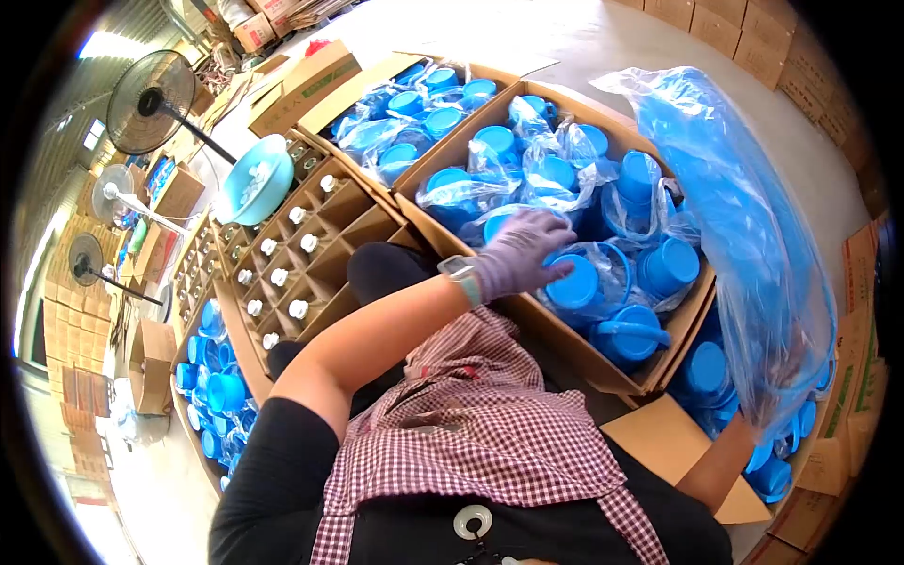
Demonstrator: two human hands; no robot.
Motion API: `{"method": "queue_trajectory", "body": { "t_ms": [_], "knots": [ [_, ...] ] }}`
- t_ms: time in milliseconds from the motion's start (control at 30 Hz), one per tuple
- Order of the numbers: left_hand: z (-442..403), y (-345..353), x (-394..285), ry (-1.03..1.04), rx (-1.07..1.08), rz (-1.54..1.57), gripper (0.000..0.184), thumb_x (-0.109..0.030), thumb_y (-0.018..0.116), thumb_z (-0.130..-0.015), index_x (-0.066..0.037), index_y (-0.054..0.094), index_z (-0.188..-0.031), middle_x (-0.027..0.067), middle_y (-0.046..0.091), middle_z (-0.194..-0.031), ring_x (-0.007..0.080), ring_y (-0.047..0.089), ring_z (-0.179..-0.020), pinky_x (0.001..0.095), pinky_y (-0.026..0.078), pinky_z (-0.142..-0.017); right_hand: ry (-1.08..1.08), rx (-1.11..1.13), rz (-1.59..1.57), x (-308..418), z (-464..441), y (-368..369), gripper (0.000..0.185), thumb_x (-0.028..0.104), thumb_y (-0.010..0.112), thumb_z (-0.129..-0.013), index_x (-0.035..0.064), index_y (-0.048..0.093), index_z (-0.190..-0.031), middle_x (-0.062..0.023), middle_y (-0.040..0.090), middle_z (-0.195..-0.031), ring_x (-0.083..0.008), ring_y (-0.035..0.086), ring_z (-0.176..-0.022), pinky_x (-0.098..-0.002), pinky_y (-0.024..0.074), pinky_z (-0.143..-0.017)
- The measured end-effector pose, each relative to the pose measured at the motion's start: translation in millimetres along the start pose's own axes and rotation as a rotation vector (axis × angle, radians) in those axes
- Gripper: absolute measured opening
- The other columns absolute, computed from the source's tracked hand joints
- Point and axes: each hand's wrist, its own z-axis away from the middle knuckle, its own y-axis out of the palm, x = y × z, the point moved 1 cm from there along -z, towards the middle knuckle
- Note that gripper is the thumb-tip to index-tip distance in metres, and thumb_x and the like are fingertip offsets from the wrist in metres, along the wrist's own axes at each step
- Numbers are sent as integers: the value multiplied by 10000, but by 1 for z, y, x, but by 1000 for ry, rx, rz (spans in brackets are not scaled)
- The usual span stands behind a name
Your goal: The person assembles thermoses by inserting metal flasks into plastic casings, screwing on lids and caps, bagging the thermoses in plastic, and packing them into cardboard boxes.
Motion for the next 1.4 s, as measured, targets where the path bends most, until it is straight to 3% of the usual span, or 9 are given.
{"method": "queue_trajectory", "body": {
  "t_ms": [233,367,500,700,800,933,1100,1233,1400],
  "knots": [
    [-109,155,-3,-21,431,96,760,-629,515,-975,-46,531,-1461,185,416,-1594,386,297,-1524,526,234,-1233,197,21,141,-45,24,-15,688,331,782,-881,12,501,-1423,-127,622,-1331,-301,624,-1211,-415,479,-1094],
    [-131,172,15,-148,628,118,661,-655,379,-1016,-166,701,-1321,203,413,-1593,408,194,-1558,648,134,-1218,261,51,174,-59,34,-22,686,338,786,-867,15,516,-1409,-131,629,-1321,-301,628,-1204,-410,481,-1087],
    [-136,154,29,-438,678,151,628,-616,622,-901,-20,795,-999,150,766,-901,351,733,-835,414,554,-942,314,89,188,-69,36,-10,684,345,790,-853,18,530,-1395,-134,636,-1310,-302,633,-1197,-405,484,-1080],
    [-118,177,38,-271,1012,-97,639,-542,793,-787,-21,755,-1154,190,707,-1199,355,639,-1164,466,554,-949,320,153,196,-74,27,9,681,355,796,-832,22,553,-1374,-140,646,-1293,-302,639,-1187,-398,488,-1069],
    [-109,177,25,-348,894,-12,715,-532,800,-774,-8,703,-1250,176,659,-1274,378,559,-1275,476,541,-969,301,179,228,-65,13,-3,679,361,798,-821,24,564,-1363,-143,651,-1285,-302,643,-1182,-395,490,-1064],
    [-93,167,12,182,436,108,691,-528,721,-823,-200,596,-1418,122,567,-1456,301,567,-1304,484,435,-1105,190,270,263,-39,-33,-2,678,368,802,-807,27,579,-1349,-146,658,-1274,-302,647,-1175,-390,493,-1057],
    [-82,157,-27,44,98,417,607,-524,581,-939,-220,553,-1464,103,537,-1502,324,510,-1362,472,352,-1196,-126,592,262,7,-126,76,676,376,807,-790,31,597,-1332,-151,667,-1261,-303,652,-1167,-384,496,-1049],
    [-78,233,-26,224,585,324,678,-392,578,-962,-297,377,-1602,65,272,-1698,323,272,-1551,475,208,-1277,-383,911,271,50,-187,178,675,383,811,-776,33,612,-1318,-154,673,-1250,-303,657,-1160,-379,499,-1042],
    [-73,197,-13,67,668,419,788,-365,668,-914,-205,349,-1617,118,266,-1690,322,218,-1567,454,149,-1291,-625,1128,331,94,-208,254,674,392,816,-758,37,631,-1300,-159,682,-1237,-303,662,-1151,-374,502,-1033]
  ]
}}
